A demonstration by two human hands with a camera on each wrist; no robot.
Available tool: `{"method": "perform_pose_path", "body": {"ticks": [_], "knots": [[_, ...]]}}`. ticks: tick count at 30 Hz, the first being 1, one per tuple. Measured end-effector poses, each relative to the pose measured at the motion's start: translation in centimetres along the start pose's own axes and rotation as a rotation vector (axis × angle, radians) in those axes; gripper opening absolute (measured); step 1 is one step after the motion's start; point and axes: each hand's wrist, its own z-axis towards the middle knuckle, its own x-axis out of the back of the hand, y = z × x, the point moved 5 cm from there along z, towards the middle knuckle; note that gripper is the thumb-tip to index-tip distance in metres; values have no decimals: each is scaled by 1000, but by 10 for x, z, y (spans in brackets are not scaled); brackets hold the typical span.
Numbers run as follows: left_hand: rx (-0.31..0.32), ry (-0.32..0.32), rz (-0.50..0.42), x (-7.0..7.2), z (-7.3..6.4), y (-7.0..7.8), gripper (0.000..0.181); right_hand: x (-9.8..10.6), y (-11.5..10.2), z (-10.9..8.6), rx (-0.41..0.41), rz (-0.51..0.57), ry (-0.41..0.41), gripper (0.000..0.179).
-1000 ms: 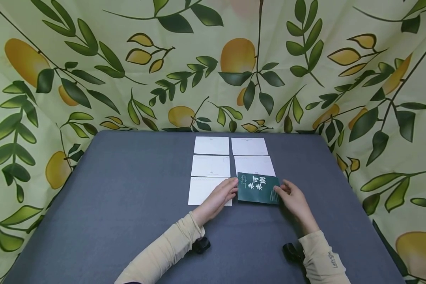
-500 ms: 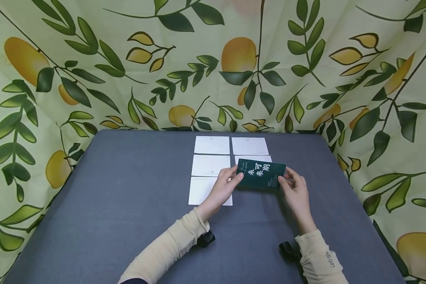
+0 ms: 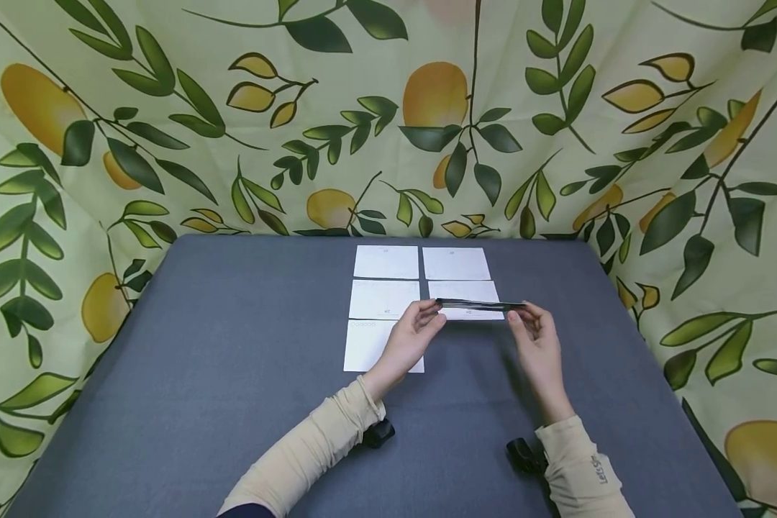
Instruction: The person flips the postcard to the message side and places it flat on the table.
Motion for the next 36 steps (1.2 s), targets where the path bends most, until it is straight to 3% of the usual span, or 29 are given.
{"method": "perform_pose_path", "body": {"ticks": [4,8,10,12,16,20,23,27,31,36], "knots": [[-1,12,-43,1,-4,8,38,2,-5,0,-39,38,28,44],[9,54,-57,4,-3,5,33,6,-7,-1,-63,78,41,39],[5,78,-38,5,-1,0,31,9,9,4,-52,109,36,39],[1,94,-18,6,2,-6,28,13,38,14,-57,148,50,38],[11,105,29,8,3,-10,23,17,83,27,-103,183,74,34],[25,111,102,7,5,-14,31,17,76,24,-131,145,26,35],[3,93,204,5,5,-14,43,18,56,16,-120,85,-29,37],[-54,49,366,1,3,-12,50,19,34,7,-122,-76,-106,38],[-76,13,526,-4,0,-13,54,18,28,4,-132,-273,-190,38],[-48,-29,674,-9,-3,-18,60,17,30,3,-105,-458,-308,36]]}}
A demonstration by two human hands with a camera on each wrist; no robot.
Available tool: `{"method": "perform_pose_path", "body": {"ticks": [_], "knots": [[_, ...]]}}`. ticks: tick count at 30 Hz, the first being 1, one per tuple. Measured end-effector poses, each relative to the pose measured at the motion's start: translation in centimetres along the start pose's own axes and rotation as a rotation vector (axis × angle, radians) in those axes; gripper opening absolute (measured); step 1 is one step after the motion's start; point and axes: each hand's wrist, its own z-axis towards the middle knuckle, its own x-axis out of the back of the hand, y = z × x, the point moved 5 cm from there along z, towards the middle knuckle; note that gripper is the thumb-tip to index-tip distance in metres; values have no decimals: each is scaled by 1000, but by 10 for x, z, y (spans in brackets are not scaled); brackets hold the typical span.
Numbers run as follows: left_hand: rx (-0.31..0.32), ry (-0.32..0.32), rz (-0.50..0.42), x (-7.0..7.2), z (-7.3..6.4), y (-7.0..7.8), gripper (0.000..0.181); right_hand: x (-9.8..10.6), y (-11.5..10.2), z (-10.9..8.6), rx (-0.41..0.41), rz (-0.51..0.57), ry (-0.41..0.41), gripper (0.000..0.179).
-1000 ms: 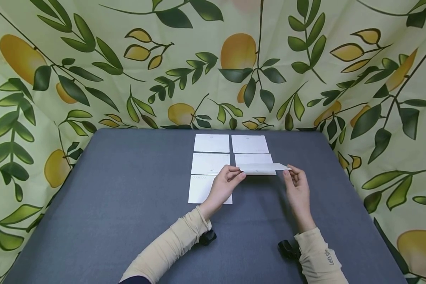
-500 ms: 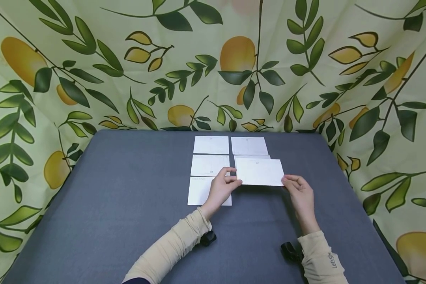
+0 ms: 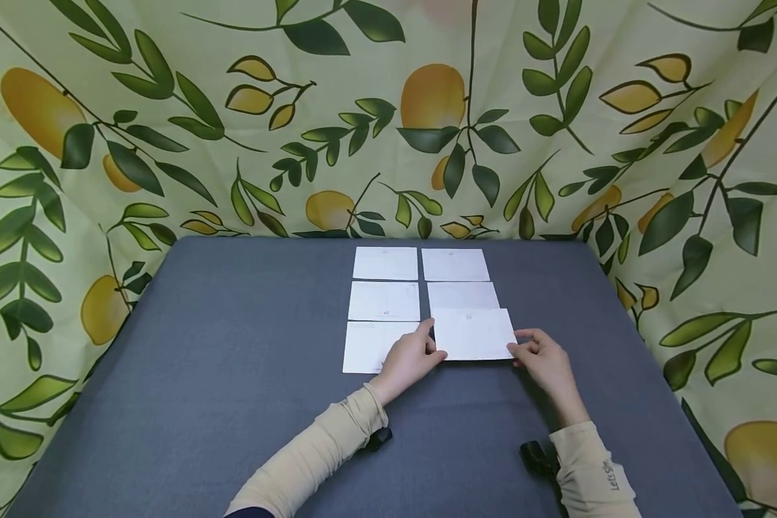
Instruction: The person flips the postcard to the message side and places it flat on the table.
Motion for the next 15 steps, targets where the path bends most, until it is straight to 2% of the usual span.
{"method": "perform_pose_path", "body": {"ticks": [6,12,15], "knots": [[8,-61,101,-10,2,1,58,-5,-2,0,23,-135,-73,36],[37,-121,119,-16,4,-3,24,-8,-3,-2,23,-187,-114,37],[49,-142,112,-18,5,-5,19,-9,-3,-2,7,-200,-124,37]]}}
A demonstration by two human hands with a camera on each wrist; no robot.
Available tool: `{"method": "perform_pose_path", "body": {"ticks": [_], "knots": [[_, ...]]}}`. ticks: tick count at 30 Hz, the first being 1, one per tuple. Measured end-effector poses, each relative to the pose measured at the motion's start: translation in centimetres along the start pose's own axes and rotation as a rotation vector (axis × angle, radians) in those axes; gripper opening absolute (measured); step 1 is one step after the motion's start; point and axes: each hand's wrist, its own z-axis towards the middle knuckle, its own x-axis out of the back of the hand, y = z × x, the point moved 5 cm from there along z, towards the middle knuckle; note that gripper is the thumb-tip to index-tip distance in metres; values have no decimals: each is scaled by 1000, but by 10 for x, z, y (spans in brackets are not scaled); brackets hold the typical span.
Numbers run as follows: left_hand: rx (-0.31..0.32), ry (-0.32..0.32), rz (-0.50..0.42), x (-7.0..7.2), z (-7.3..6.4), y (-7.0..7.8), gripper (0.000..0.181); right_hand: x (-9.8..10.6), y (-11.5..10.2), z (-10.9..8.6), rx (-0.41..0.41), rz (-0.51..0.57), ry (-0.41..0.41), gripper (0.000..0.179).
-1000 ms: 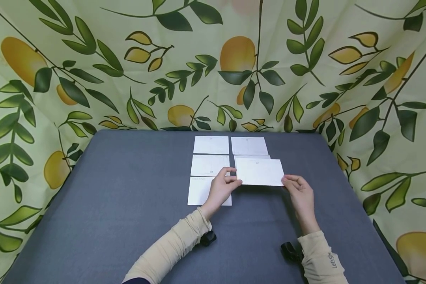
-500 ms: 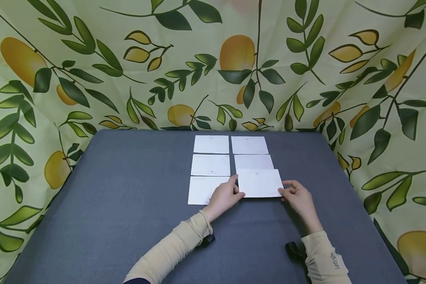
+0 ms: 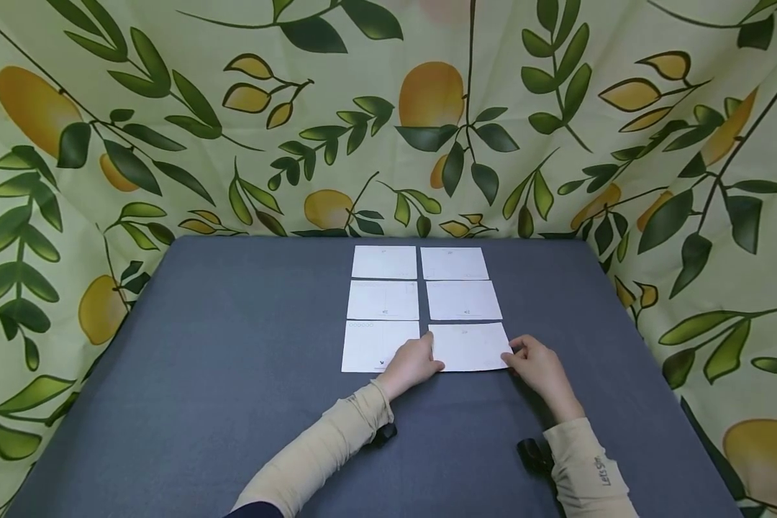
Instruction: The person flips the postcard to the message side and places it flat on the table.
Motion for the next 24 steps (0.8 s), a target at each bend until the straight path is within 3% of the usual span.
{"method": "perform_pose_path", "body": {"ticks": [5,13,19,24], "knots": [[24,-30,3,-1,5,-3,21,0,-2,3,-17,-20,-11,37],[50,-92,-3,-3,12,-3,44,-4,2,9,-28,-70,-27,37],[75,-104,17,-6,14,-2,59,-8,4,12,-29,-92,-33,35],[84,-89,8,-8,12,1,58,-10,7,12,-27,-98,-46,34]]}}
